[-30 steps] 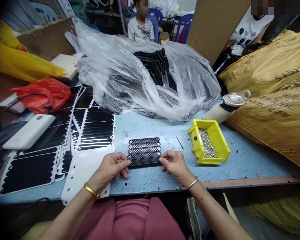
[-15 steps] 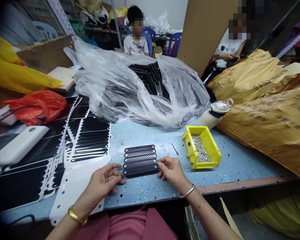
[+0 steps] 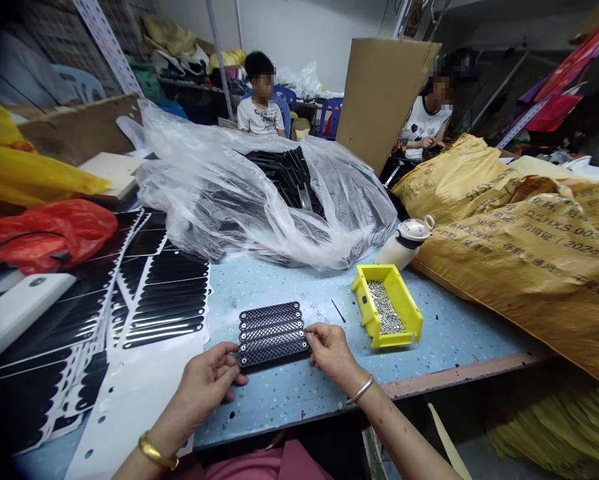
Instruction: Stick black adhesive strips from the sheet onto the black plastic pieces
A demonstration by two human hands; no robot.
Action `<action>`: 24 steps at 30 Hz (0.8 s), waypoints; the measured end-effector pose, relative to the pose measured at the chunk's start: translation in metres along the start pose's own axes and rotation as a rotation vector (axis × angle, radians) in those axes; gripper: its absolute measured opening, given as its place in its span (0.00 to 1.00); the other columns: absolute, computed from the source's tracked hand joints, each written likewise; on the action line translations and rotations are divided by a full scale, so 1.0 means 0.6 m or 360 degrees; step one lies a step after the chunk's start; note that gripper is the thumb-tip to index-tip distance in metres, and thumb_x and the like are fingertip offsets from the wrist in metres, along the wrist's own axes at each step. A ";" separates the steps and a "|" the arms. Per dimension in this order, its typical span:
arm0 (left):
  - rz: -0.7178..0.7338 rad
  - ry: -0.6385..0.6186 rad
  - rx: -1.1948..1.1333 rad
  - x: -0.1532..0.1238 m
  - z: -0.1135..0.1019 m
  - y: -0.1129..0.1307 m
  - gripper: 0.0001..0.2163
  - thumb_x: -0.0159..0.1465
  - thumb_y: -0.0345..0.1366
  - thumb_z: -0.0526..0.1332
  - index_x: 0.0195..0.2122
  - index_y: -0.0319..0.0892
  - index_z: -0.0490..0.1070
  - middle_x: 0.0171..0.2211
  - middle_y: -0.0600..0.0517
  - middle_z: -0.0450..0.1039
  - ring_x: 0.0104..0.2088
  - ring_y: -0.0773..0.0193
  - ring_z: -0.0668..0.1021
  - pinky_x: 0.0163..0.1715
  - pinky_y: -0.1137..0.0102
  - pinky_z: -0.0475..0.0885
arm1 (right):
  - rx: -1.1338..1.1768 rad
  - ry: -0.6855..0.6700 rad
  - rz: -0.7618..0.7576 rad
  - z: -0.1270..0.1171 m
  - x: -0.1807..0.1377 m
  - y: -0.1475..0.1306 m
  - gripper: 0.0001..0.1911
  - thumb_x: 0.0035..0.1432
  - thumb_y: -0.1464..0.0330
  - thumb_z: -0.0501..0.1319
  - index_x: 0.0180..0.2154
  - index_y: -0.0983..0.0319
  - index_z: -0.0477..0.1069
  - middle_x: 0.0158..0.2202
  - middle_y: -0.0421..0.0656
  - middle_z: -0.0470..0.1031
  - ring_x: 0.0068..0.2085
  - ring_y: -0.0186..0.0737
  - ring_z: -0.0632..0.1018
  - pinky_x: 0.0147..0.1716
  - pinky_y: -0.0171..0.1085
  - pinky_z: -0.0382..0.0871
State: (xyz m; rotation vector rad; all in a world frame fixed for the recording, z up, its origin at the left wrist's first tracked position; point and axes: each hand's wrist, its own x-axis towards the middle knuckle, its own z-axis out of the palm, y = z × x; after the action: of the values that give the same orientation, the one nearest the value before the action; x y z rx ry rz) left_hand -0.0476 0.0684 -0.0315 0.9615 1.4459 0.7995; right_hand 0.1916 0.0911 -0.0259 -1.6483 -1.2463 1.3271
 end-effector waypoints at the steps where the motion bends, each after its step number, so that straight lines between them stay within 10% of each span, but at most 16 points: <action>1: -0.0004 -0.0002 -0.0004 0.001 -0.001 0.000 0.18 0.47 0.38 0.61 0.40 0.41 0.67 0.24 0.57 0.68 0.26 0.59 0.81 0.13 0.75 0.68 | -0.0005 -0.0001 -0.0003 0.000 0.000 -0.002 0.20 0.49 0.56 0.58 0.37 0.65 0.73 0.17 0.35 0.68 0.15 0.35 0.72 0.14 0.32 0.64; 11: 0.0298 0.0047 0.0253 -0.014 -0.013 0.005 0.15 0.51 0.31 0.58 0.41 0.39 0.72 0.21 0.55 0.70 0.21 0.63 0.79 0.19 0.73 0.70 | -0.0429 0.0125 -0.0398 -0.019 -0.004 0.004 0.22 0.54 0.53 0.56 0.39 0.64 0.76 0.17 0.42 0.73 0.15 0.41 0.74 0.15 0.38 0.68; 17: 0.0606 0.0906 0.0665 -0.057 -0.144 0.012 0.12 0.55 0.38 0.59 0.38 0.42 0.76 0.26 0.50 0.78 0.25 0.61 0.79 0.23 0.71 0.72 | -0.0595 0.0350 -0.1043 -0.015 -0.040 -0.026 0.10 0.58 0.61 0.60 0.35 0.59 0.76 0.17 0.40 0.72 0.16 0.38 0.73 0.15 0.34 0.68; 24: 0.0153 0.1296 0.0312 -0.133 -0.243 -0.060 0.17 0.44 0.48 0.66 0.32 0.42 0.74 0.23 0.51 0.78 0.25 0.57 0.79 0.24 0.68 0.75 | -0.0658 -0.0381 -0.1762 0.134 -0.109 -0.045 0.12 0.60 0.75 0.55 0.44 0.59 0.71 0.30 0.44 0.75 0.29 0.38 0.77 0.27 0.33 0.73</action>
State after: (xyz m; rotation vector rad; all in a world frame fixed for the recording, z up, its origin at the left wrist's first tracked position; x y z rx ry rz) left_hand -0.1969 -0.0116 -0.0146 0.8910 2.2184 1.2182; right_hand 0.1052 0.0325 -0.0010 -0.7198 -2.2105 0.5715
